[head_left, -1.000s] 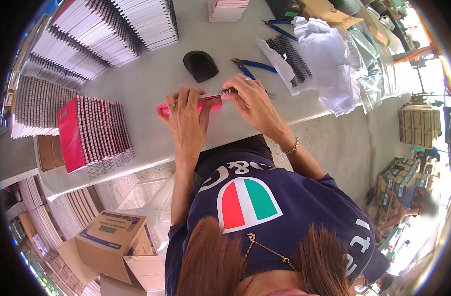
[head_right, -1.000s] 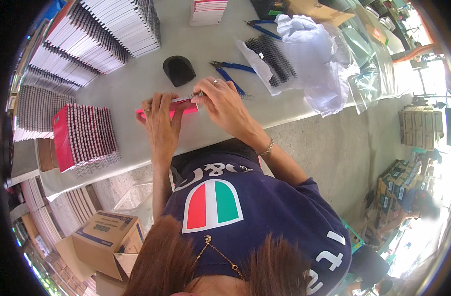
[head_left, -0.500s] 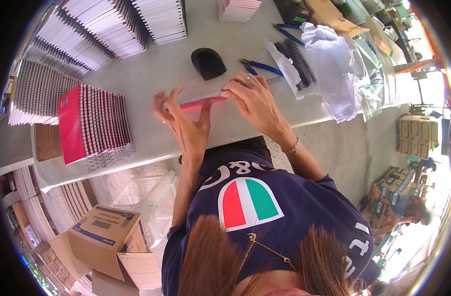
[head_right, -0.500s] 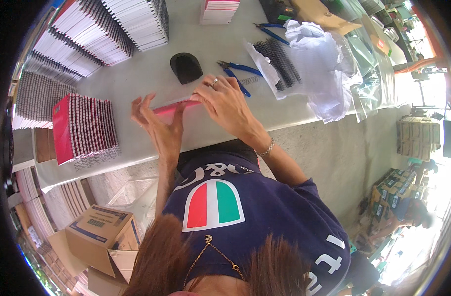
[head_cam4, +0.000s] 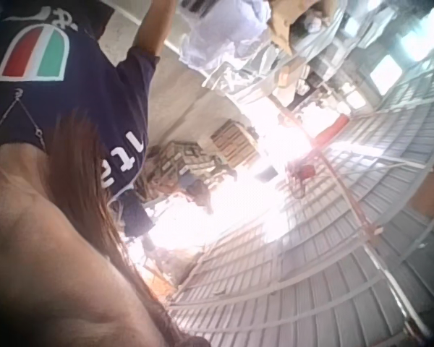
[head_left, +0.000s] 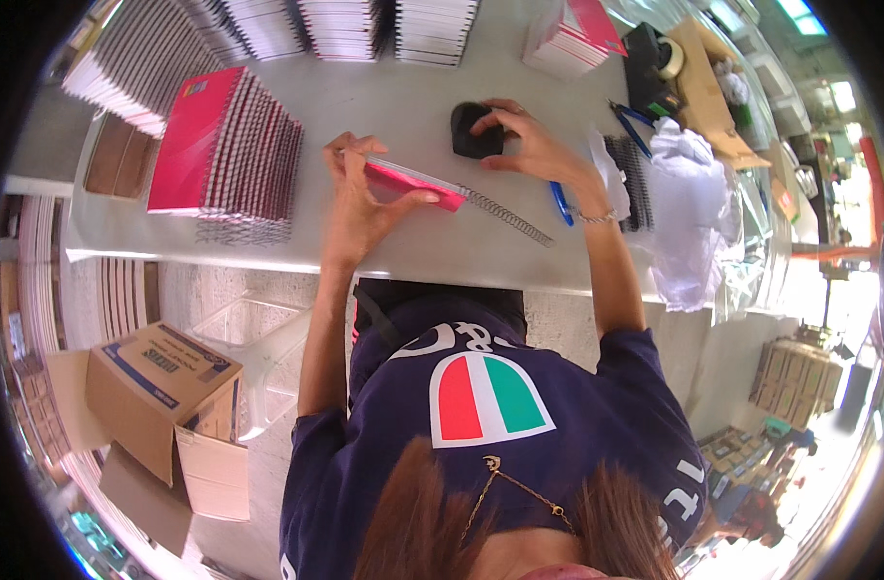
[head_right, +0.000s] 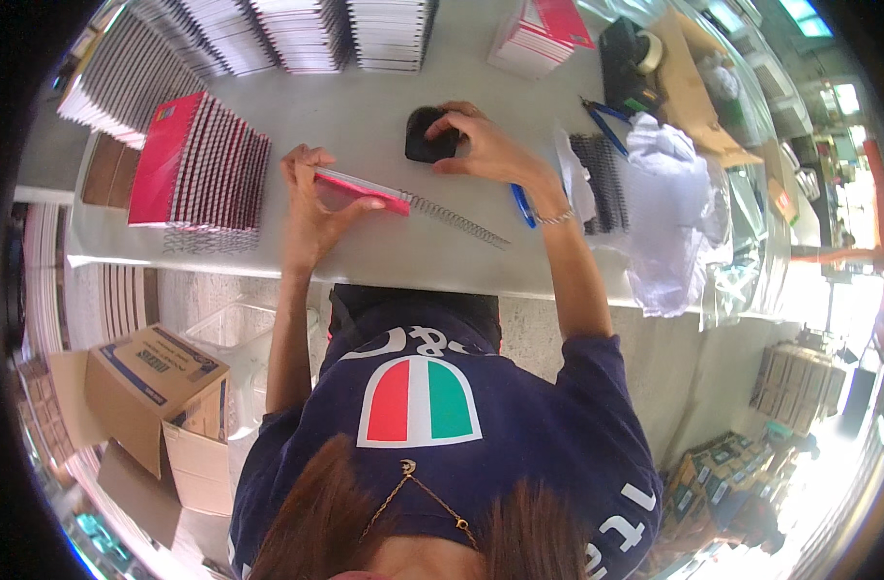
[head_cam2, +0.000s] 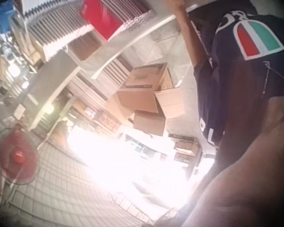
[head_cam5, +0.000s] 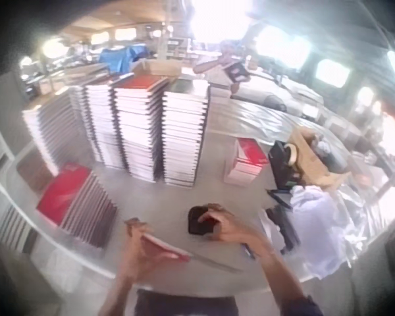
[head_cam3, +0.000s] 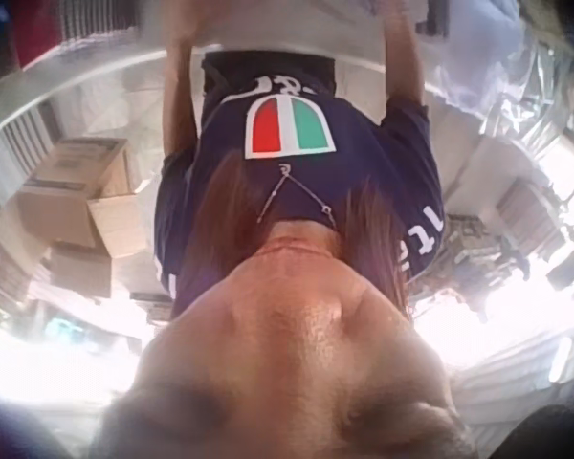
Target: The person assembles spiral-bound notebooks by inserting a metal coil into the punched holes of a pink cover and pages. They use pliers to secure the coil ends and place the finished notebooks into a stack.
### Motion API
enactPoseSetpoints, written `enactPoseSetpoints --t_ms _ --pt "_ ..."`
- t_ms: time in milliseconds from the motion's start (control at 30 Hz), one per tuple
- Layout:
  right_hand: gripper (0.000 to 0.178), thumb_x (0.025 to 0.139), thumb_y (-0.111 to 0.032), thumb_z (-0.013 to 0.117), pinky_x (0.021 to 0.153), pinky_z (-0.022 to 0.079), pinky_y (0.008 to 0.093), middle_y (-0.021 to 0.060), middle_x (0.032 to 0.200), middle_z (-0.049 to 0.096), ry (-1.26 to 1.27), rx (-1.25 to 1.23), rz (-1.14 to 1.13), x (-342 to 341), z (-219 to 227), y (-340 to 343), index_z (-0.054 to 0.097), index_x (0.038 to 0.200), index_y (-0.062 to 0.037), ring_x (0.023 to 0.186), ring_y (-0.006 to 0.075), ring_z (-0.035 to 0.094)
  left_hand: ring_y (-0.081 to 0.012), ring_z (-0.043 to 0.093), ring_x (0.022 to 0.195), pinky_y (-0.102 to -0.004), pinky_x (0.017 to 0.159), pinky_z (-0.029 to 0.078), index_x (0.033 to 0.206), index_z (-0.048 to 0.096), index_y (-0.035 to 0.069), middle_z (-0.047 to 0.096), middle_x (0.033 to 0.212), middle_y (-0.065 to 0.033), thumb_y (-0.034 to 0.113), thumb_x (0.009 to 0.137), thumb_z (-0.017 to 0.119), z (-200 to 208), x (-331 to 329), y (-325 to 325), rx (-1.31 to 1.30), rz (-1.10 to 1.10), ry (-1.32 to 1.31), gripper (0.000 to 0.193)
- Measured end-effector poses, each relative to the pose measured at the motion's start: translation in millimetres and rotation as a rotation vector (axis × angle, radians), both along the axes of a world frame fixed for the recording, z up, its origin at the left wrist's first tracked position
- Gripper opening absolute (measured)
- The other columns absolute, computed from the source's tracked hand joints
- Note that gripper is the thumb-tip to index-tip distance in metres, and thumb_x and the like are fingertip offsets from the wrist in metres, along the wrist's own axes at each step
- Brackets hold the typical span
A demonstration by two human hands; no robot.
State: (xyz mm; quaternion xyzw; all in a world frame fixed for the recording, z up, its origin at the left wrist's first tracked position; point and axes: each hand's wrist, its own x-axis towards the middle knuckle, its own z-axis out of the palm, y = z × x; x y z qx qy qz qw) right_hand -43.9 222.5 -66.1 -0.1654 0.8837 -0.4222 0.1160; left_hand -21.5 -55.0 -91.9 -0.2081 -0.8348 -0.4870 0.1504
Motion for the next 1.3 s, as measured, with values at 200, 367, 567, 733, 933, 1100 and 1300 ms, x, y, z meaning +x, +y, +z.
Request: enactPoseSetpoints --t_ms 200,367,567,733,933,1100,1300 --pt "0.054 0.072 -0.045 0.084 0.100 0.049 0.0411 0.0176 0.132 0.050 -0.481 -1.060 0.089 36.6 -18.7 21.0 0.062 0.100 -0.0043 0.123 0.0274 0.053 -0.0313 0.042 0.106 -0.0431 0.090 0.043 0.110 0.043 0.006 0.043 0.106 -0.0116 0.034 0.053 0.096 -11.8 1.6 3.1 0.041 0.002 0.042 0.083" --pt "0.043 0.073 -0.035 0.087 0.100 0.046 0.0326 0.0123 0.132 0.051 -0.315 -0.498 0.102 53.0 16.9 4.2 0.064 0.091 -0.0027 0.111 0.0211 0.056 -0.0289 0.046 0.099 -0.0399 0.088 0.044 0.108 0.044 0.006 0.043 0.103 -0.0106 0.032 0.051 0.097 -12.7 -3.3 2.3 0.062 -0.041 0.018 0.082" --pt "0.034 0.077 -0.024 0.084 0.086 0.045 0.0269 0.0067 0.122 0.052 -0.307 -0.424 -0.082 63.6 24.1 -13.3 0.065 0.093 -0.0017 0.096 0.0108 0.056 -0.0263 0.048 0.097 -0.0367 0.087 0.044 0.107 0.044 0.005 0.043 0.103 -0.0095 0.029 0.051 0.097 -16.2 -8.0 0.4 0.120 -0.112 -0.047 0.081" --pt "0.034 0.077 -0.027 0.083 0.085 0.044 0.0274 0.0060 0.120 0.051 -0.272 -0.639 -0.125 70.5 18.0 -17.4 0.065 0.091 -0.0014 0.105 0.0108 0.050 -0.0243 0.049 0.103 -0.0369 0.090 0.044 0.115 0.040 0.006 0.045 0.108 -0.0088 0.029 0.053 0.097 -12.7 -8.1 -5.5 0.110 -0.158 -0.072 0.087" --pt "0.043 0.073 -0.041 0.085 0.086 0.042 0.0264 0.0069 0.125 0.048 -0.244 -0.564 -0.029 75.9 16.6 -7.0 0.063 0.087 -0.0067 0.117 0.0126 0.046 -0.0230 0.047 0.114 -0.0384 0.098 0.041 0.132 0.029 0.008 0.043 0.120 -0.0086 0.029 0.053 0.098 -15.3 -7.8 -5.4 0.219 -0.214 -0.209 0.107" --pt "0.042 0.077 -0.043 0.082 0.084 0.036 0.0237 0.0051 0.119 0.051 -0.348 -0.697 -0.030 77.5 10.4 -16.0 0.061 0.085 -0.0078 0.113 0.0118 0.046 -0.0222 0.042 0.118 -0.0387 0.102 0.038 0.139 0.026 0.008 0.039 0.125 -0.0095 0.029 0.058 0.096 -18.2 -4.4 -11.1 0.307 -0.260 -0.322 0.109" --pt "0.035 0.081 -0.036 0.079 0.090 0.037 0.0269 0.0062 0.119 0.048 -0.274 -0.609 -0.137 77.5 15.5 -24.1 0.060 0.087 -0.0071 0.109 0.0126 0.046 -0.0189 0.042 0.113 -0.0313 0.100 0.033 0.129 0.038 0.009 0.041 0.119 -0.0071 0.018 0.076 0.079 -24.5 -14.9 -16.5 0.386 -0.375 -0.406 0.067"
